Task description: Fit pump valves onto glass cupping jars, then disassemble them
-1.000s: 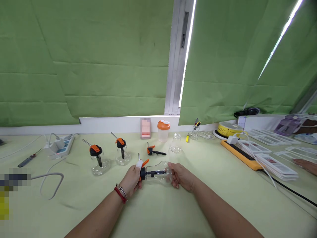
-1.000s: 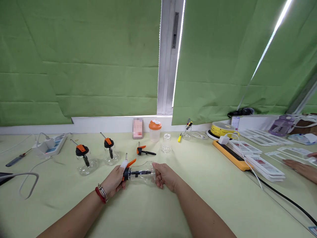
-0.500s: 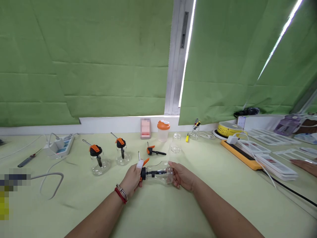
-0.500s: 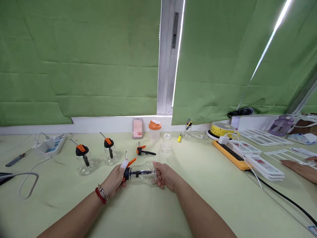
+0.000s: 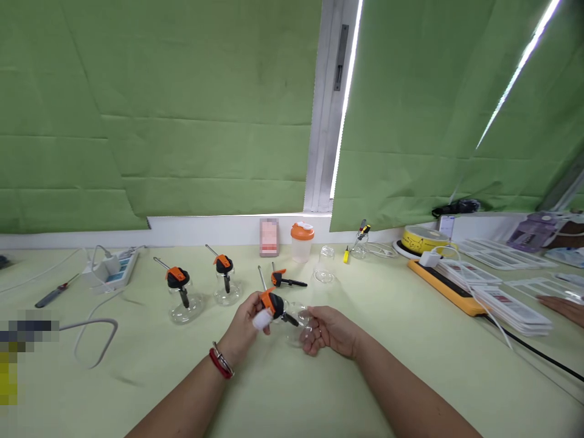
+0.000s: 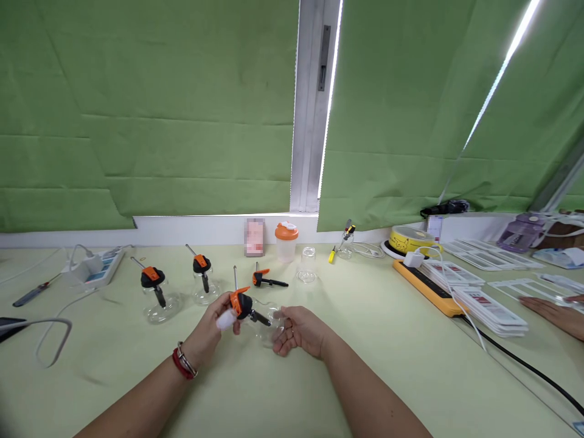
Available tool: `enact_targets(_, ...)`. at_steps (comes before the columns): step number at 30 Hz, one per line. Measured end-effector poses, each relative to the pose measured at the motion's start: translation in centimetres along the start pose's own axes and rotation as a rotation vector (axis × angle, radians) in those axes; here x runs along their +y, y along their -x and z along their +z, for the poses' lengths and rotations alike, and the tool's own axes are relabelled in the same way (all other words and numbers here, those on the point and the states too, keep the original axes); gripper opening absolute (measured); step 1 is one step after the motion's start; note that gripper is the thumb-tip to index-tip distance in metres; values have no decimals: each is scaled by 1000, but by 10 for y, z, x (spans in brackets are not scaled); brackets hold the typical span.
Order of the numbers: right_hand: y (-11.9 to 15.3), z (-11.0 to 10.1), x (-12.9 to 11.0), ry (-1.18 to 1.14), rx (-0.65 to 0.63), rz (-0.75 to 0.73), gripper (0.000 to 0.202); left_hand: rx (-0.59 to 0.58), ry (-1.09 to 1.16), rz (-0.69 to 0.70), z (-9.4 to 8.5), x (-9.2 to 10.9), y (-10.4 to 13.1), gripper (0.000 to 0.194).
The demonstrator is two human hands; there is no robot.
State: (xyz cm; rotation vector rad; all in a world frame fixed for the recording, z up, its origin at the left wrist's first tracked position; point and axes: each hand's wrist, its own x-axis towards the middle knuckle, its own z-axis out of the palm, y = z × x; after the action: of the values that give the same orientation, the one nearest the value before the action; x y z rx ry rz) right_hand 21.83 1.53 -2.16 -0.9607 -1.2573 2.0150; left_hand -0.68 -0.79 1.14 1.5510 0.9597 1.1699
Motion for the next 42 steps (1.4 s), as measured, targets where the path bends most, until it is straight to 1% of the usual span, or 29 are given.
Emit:
enact_targets(3, -1, 3, 4, 60, -32, -49, 38, -19, -177, 88, 3, 1, 1, 46)
enact_targets(5, -1, 6, 6, 101, -64, -66, 38, -24, -238, 124, 6, 2, 2, 46)
enact_targets(8, 0, 8, 8, 122, -78, -55, 42, 1, -294, 90, 6, 2, 4, 44)
enact_targets(10, 0, 7, 10, 109, -76, -33, 50, 83, -377, 48, 3, 1, 4, 47)
enact_targets(12, 0, 6, 11, 98, -73, -19, 55, 203, -465, 51, -3, -1, 2, 46)
enact_targets(15, 0, 4, 11, 99, -68, -19, 52, 398, -600, 69, -14, -6, -2, 43)
enact_targets(17, 0, 3, 11, 98, -71, -22, 50, 516, -678, 39, -20, -9, -5, 42)
enact_targets(19, 0, 3, 11, 99, -77, -26, 49, 620, -704, -15, -24, -12, -6, 41)
enact_targets(22, 0, 3, 11, 103, -84, -27, 48, 725, -699, -90, -28, -15, -8, 40)
enact_targets(26, 1, 2, 11, 106, -89, -25, 49, 809, -645, -116, -33, -22, -11, 46)
enact_targets(29, 1, 1, 11, 107, -96, -26, 49, 843, -598, -118, -39, -30, -15, 45)
enact_targets(35, 0, 1, 11, 105, -104, -30, 49, 840, -618, -104, -55, -38, -23, 47)
enact_targets(38, 0, 1, 11, 107, -102, -31, 49, 815, -637, -82, -63, -40, -26, 50)
enact_targets(42, 0, 1, 11, 109, -100, -31, 49, 756, -651, -48, -76, -41, -28, 62)
